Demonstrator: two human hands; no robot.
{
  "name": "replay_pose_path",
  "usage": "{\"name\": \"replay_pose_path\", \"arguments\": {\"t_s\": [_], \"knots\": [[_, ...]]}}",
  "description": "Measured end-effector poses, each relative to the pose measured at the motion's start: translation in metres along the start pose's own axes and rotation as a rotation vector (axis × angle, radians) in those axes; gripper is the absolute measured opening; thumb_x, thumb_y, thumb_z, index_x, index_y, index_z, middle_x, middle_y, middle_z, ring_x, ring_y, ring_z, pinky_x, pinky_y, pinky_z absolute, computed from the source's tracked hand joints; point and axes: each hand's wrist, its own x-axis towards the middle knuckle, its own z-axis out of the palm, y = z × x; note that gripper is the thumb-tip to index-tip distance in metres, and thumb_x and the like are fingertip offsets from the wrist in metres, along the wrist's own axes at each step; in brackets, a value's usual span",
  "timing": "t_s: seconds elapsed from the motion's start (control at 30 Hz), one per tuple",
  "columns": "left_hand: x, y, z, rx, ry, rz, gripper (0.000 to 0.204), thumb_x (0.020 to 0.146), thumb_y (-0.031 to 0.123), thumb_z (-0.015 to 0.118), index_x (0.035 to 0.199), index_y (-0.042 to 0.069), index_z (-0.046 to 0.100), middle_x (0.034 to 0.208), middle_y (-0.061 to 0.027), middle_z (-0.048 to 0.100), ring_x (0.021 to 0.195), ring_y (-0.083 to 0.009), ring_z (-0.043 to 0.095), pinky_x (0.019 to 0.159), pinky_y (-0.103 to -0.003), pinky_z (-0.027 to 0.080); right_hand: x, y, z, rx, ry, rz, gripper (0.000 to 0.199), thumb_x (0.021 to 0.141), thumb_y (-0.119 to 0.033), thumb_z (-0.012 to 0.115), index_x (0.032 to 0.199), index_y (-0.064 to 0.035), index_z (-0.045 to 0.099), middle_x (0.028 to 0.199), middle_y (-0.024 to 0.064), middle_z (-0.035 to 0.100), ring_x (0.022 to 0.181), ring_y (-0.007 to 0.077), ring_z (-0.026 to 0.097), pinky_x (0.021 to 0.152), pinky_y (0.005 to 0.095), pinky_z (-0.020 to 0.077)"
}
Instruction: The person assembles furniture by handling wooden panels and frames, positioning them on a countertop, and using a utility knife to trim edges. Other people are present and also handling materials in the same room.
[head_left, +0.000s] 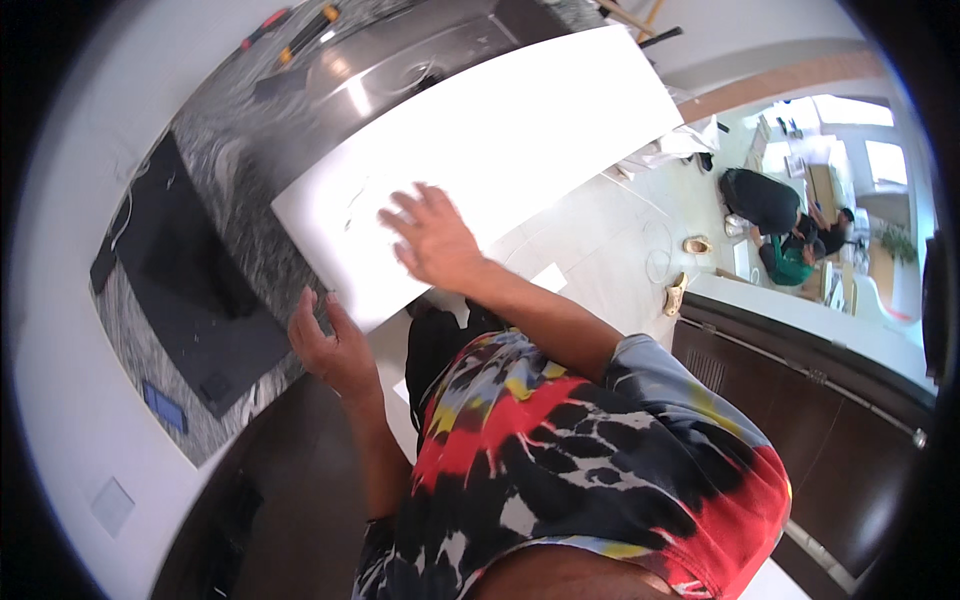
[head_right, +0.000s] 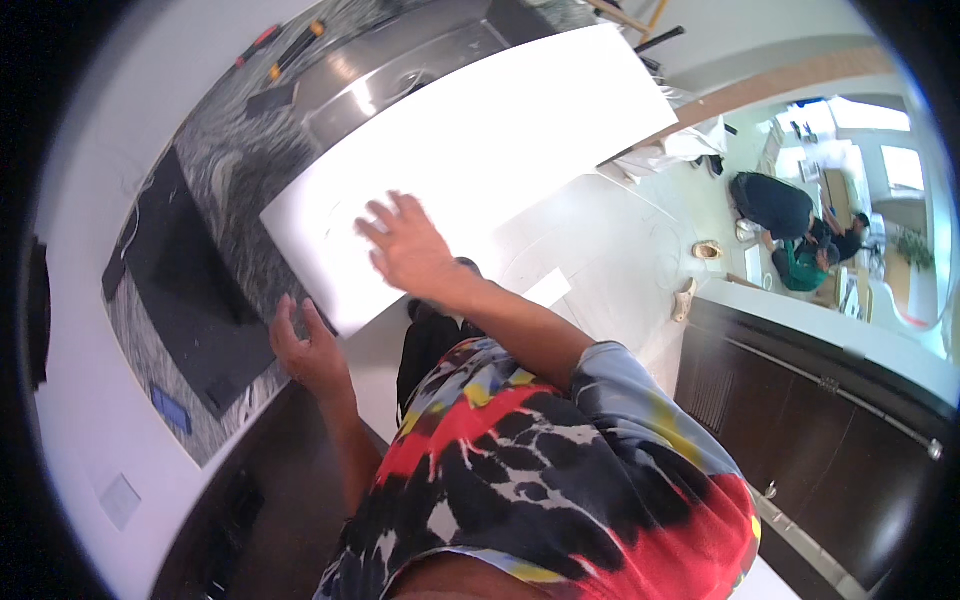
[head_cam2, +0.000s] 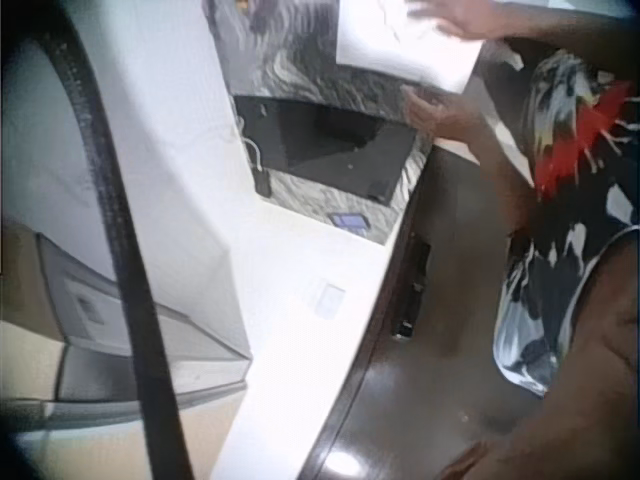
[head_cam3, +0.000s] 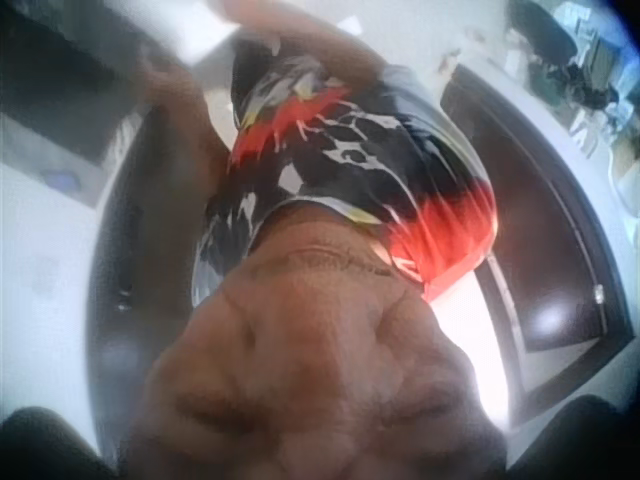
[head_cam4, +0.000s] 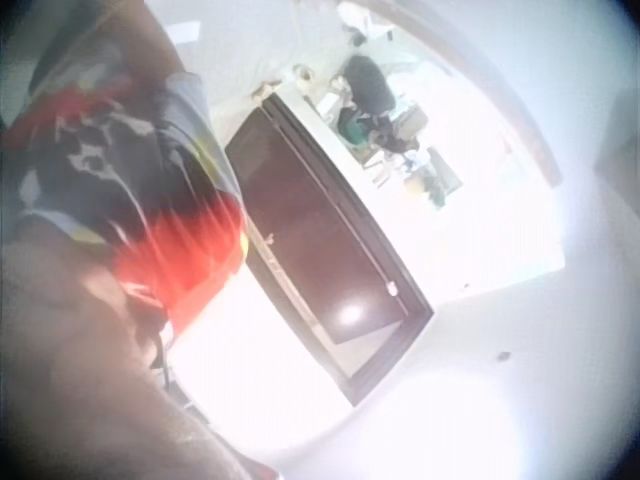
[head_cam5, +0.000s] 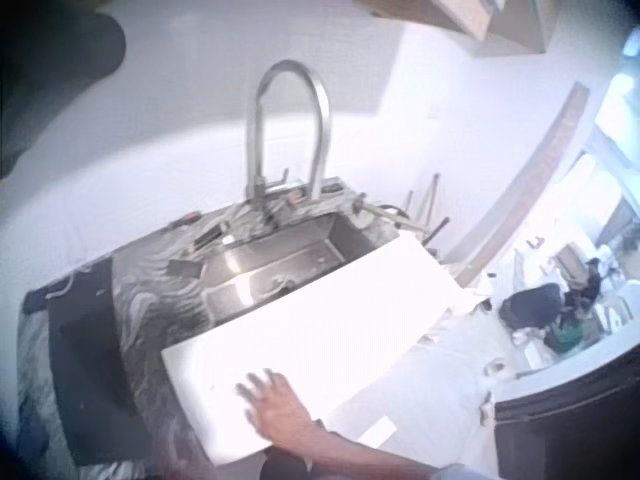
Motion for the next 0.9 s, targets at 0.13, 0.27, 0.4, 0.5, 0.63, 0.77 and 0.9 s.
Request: {"name": "replay_pose_path", "arguments": {"t_s": [0.13, 0.27, 0.4, 0.5, 0.63, 0.77, 0.9], "knots": [[0.037, 0.044, 0.065, 0.007, -0.204, 0.311, 0.051, 0.097, 0.023, 0.067, 0.142, 0.005, 0.051, 0.144, -0.0187, 0.051, 0.139, -0.0404, 0.044, 0.114, -0.056, 0.035, -0.005, 0.107, -0.041, -0.180, 0.156, 0.267, 0.054, 0.090, -0.032, 0.065, 0.140, -0.0134, 0.059, 0.148, 0.0246, 0.047, 0.136, 0.0483, 0.041, 0.117, 0.0552, 0.0302], [0.033, 0.046, 0.104, 0.283, -0.361, 0.210, 0.058, 0.101, 0.036, 0.059, 0.151, 0.010, 0.043, 0.158, -0.0172, 0.037, 0.149, -0.0414, 0.029, 0.119, -0.060, 0.024, -0.016, 0.204, -0.079, -0.353, 0.178, 0.517, 0.053, 0.095, -0.036, 0.059, 0.144, -0.0151, 0.056, 0.154, 0.0264, 0.042, 0.141, 0.0456, 0.038, 0.119, 0.0536, 0.0279], [0.030, 0.046, 0.102, 0.359, -0.422, 0.203, 0.062, 0.101, 0.039, 0.056, 0.155, 0.012, 0.039, 0.162, -0.0169, 0.032, 0.151, -0.0415, 0.026, 0.120, -0.061, 0.021, -0.036, 0.316, -0.113, -0.425, 0.296, 0.575, 0.052, 0.096, -0.037, 0.057, 0.142, -0.0129, 0.057, 0.145, 0.0263, 0.052, 0.136, 0.0459, 0.046, 0.119, 0.0521, 0.0295], [0.027, 0.047, 0.101, 0.350, -0.400, 0.209, 0.060, 0.101, 0.036, 0.056, 0.154, 0.011, 0.040, 0.161, -0.0178, 0.033, 0.150, -0.0430, 0.027, 0.119, -0.062, 0.022, -0.043, 0.388, -0.136, -0.510, 0.324, 0.658, 0.056, 0.096, -0.041, 0.054, 0.144, -0.0109, 0.054, 0.146, 0.0263, 0.051, 0.133, 0.0476, 0.048, 0.113, 0.0539, 0.0351], [0.028, 0.044, 0.102, 0.332, -0.358, 0.220, 0.060, 0.101, 0.034, 0.058, 0.153, 0.009, 0.042, 0.160, -0.0184, 0.035, 0.148, -0.0442, 0.031, 0.117, -0.064, 0.024, -0.029, 0.419, -0.146, -0.470, 0.383, 0.846, 0.054, 0.096, -0.039, 0.053, 0.141, -0.0084, 0.056, 0.140, 0.0273, 0.056, 0.129, 0.0482, 0.051, 0.112, 0.0570, 0.0353], [0.028, 0.055, 0.107, 0.216, -0.240, 0.239, 0.061, 0.099, 0.029, 0.062, 0.149, 0.000, 0.043, 0.155, -0.0182, 0.042, 0.146, -0.0417, 0.036, 0.118, -0.061, 0.027, -0.017, 0.351, -0.118, -0.640, 0.359, 0.574, 0.052, 0.096, -0.040, 0.056, 0.134, -0.0051, 0.061, 0.135, 0.0266, 0.059, 0.125, 0.0475, 0.053, 0.111, 0.0604, 0.0345], [0.033, 0.055, 0.101, 0.005, -0.163, 0.145, 0.052, 0.102, 0.018, 0.057, 0.147, -0.003, 0.044, 0.151, -0.0207, 0.046, 0.142, -0.0422, 0.041, 0.115, -0.057, 0.034, 0.019, 0.114, -0.017, -0.138, 0.201, 0.209, 0.061, 0.091, -0.047, 0.065, 0.139, -0.0114, 0.059, 0.146, 0.0247, 0.050, 0.142, 0.0443, 0.038, 0.118, 0.0626, 0.0239]]}}
